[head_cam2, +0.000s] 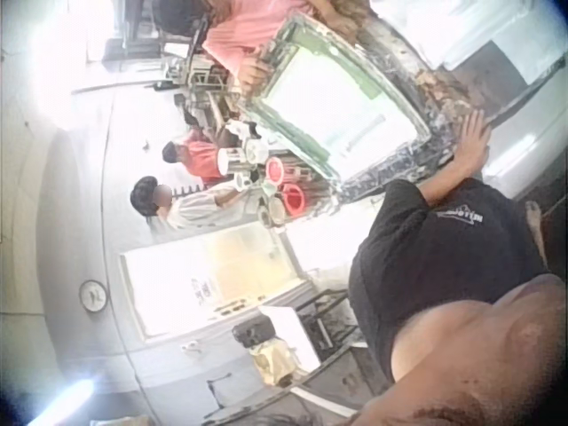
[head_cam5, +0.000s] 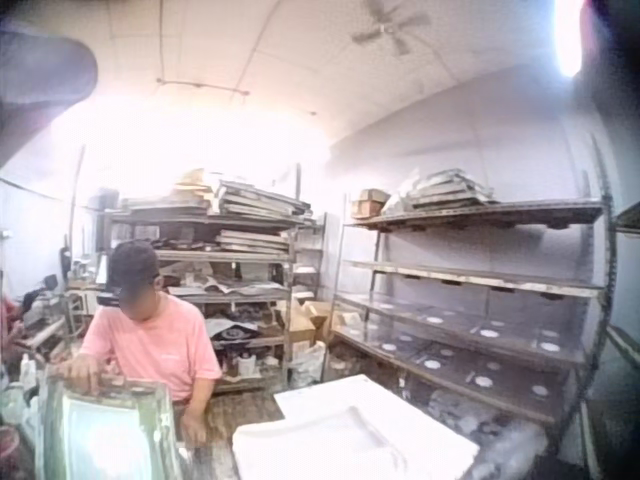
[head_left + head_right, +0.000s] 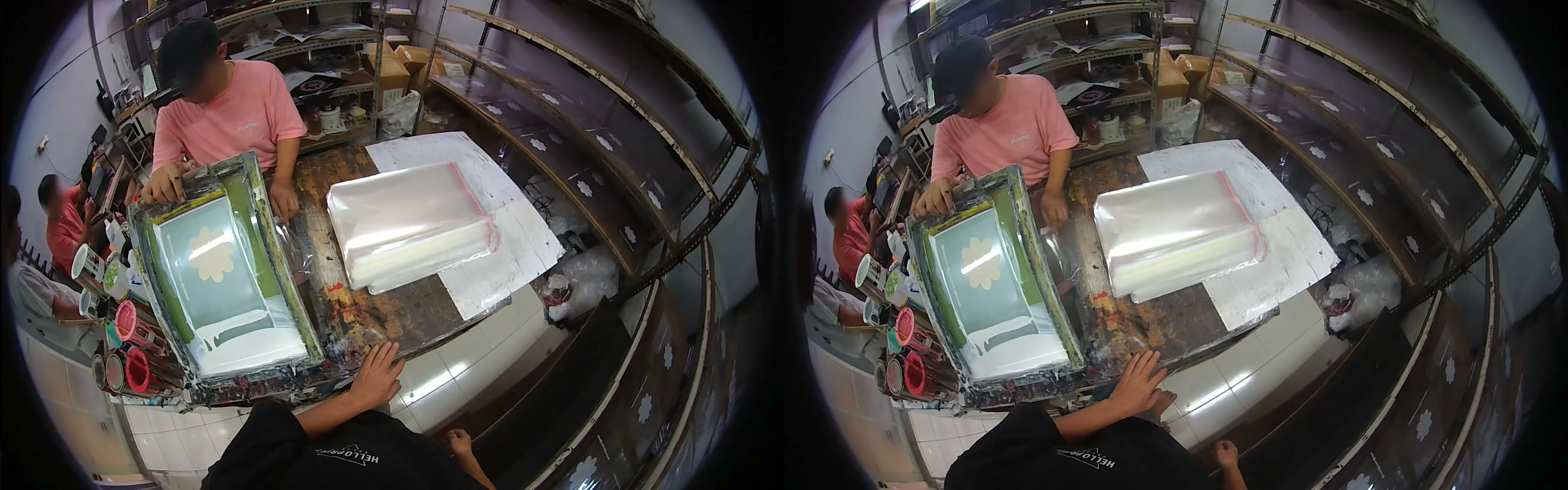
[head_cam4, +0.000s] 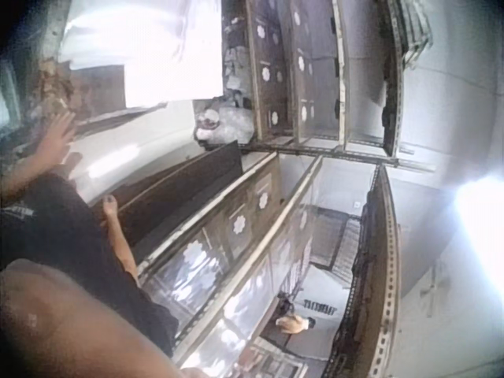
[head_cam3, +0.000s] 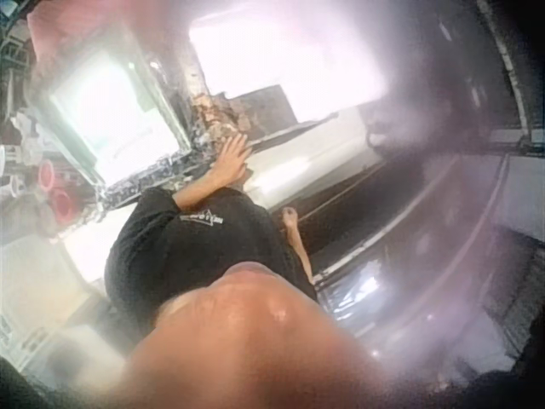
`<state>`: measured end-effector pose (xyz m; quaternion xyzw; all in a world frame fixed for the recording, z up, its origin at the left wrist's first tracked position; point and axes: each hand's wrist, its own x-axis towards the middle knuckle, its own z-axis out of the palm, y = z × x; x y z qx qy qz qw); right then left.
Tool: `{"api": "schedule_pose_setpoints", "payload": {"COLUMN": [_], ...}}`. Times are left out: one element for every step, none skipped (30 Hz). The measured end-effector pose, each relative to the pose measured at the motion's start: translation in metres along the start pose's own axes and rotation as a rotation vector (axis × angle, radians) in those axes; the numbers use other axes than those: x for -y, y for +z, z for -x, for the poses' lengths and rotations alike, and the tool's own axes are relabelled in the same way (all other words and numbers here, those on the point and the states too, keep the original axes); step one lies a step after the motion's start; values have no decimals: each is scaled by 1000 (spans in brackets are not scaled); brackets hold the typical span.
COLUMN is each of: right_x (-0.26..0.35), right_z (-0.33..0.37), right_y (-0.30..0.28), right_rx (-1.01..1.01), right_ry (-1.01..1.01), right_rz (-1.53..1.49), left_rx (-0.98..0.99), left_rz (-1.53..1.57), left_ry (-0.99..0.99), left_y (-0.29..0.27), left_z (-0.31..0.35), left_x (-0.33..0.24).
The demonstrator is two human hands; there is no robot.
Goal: The person repeatedly picks up flower-shaped stickers and places them onto a large wooden board with a transparent surface. They smooth each sticker down with their hand. Another person in a pink shirt works at a nearby table.
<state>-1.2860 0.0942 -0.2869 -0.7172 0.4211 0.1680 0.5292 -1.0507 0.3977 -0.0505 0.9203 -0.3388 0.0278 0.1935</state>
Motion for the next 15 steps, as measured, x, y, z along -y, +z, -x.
{"api": "schedule_pose_setpoints", "payload": {"right_x": [-4, -1, 1, 2, 5, 10, 17, 24, 26, 20, 17, 11, 5, -4, -12], "right_z": [-4, -3, 0, 3, 7, 12, 17, 22, 25, 21, 19, 15, 13, 10, 6], "right_y": [-2, -2, -3, -3, -4, -5, -6, -6, -7, -6, -5, -4, -2, 0, 2], "right_rx": [-3, 0, 2, 9, 12, 16, 11, 6, 1, 0, 0, 0, -5, -11, -17], "right_ry": [9, 19, 34, 53, 72, 91, 90, 87, 83, 93, 102, 111, 103, 94, 85], "right_rz": [12, 22, 33, 4, -27, -59, -31, -5, 21, 43, 65, 87, 86, 86, 85], "left_rx": [-8, -12, -15, -17, -19, -8, 3, 13, 22, 32, 42, 38, 35, 31, 42], "left_rz": [0, -5, -4, -3, -1, 9, 18, 27, 42, 58, 73, 111, 149, 186, 356], "left_ry": [-2, -6, -6, -6, -3, -5, -8, -8, -16, -23, -30, -42, -53, -64, -129], "left_y": [0, 1, 1, 2, 2, 2, 0, -2, -4, -6, -8, -7, -6, -4, -1], "left_z": [-1, 0, 1, 1, 1, 0, 0, -1, -2, -2, -3, -4, -6, -8, -11], "left_x": [-1, -1, -1, -1, 0, 0, 0, 0, -1, -2, -2, -2, -1, 0, 2]}}
